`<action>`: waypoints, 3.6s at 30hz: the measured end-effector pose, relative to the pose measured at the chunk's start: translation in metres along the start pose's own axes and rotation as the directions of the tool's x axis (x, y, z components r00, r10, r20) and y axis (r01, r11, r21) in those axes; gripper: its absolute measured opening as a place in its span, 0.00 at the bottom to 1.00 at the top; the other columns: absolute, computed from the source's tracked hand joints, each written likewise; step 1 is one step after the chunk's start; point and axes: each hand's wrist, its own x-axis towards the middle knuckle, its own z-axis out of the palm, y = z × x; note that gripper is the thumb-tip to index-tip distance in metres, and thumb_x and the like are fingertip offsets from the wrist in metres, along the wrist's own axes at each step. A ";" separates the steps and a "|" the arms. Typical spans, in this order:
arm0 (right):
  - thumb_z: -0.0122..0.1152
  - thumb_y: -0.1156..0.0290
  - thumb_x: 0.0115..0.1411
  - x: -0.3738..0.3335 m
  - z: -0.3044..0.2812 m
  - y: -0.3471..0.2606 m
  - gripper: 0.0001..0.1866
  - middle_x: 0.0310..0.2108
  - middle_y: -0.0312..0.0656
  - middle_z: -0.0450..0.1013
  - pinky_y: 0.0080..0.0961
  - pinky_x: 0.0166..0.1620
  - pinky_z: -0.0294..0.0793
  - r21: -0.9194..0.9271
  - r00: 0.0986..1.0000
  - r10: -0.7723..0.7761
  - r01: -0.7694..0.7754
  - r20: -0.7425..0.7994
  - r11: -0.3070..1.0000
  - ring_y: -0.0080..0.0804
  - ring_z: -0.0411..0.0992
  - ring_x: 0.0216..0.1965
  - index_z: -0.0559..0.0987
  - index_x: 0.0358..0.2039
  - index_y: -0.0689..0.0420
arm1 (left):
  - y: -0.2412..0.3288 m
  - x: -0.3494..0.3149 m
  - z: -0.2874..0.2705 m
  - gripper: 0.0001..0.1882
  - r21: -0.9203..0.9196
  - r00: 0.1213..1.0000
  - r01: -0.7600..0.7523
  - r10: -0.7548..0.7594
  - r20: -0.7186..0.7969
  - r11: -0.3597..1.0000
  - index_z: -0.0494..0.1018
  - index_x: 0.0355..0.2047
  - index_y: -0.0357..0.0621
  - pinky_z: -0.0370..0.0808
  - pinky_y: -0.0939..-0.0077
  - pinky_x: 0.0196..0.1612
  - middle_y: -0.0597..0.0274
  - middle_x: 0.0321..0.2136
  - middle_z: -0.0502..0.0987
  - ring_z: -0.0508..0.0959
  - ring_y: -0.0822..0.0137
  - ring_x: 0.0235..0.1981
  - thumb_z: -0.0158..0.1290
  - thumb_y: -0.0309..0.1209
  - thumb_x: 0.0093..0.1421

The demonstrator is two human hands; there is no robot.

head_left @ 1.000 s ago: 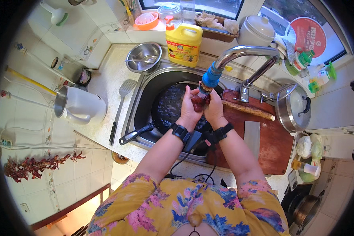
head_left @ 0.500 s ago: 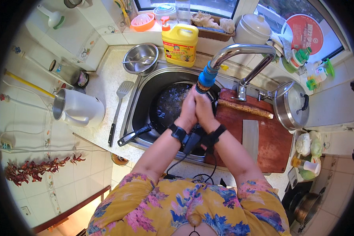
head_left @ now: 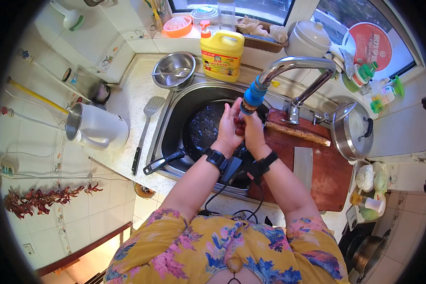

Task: The person slices white round objects on a wooden cutting board, then washes and slices red dates. The person uses a knife to cut the items into smaller pieces.

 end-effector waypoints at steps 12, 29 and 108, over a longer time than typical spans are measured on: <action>0.52 0.67 0.67 -0.001 -0.002 -0.002 0.16 0.50 0.46 0.74 0.30 0.56 0.67 -0.184 0.969 -0.241 0.246 0.052 0.952 0.35 0.71 0.52 0.75 0.52 0.60 | -0.016 -0.001 0.011 0.19 0.042 0.976 0.028 -0.019 -0.215 0.999 0.73 0.44 0.48 0.76 0.70 0.45 0.67 0.40 0.78 0.78 0.70 0.40 0.46 0.49 0.68; 0.48 0.69 0.68 0.000 -0.046 -0.032 0.14 0.35 0.38 0.78 0.21 0.35 0.72 0.038 0.979 0.015 -0.008 -0.203 0.999 0.22 0.73 0.31 0.80 0.41 0.63 | -0.012 0.014 -0.010 0.19 -0.415 0.980 -0.032 -0.053 -0.192 0.909 0.71 0.43 0.40 0.79 0.54 0.50 0.46 0.42 0.77 0.78 0.48 0.44 0.44 0.45 0.68; 0.56 0.76 0.58 -0.264 -0.373 -0.122 0.13 0.37 0.53 0.76 0.36 0.42 0.75 -0.769 0.991 0.133 -0.110 -0.032 0.630 0.52 0.75 0.39 0.77 0.45 0.60 | -0.241 -0.103 0.062 0.14 0.764 0.905 -0.402 -0.088 0.417 -0.505 0.77 0.42 0.44 0.74 0.65 0.46 0.55 0.44 0.76 0.75 0.53 0.45 0.60 0.26 0.54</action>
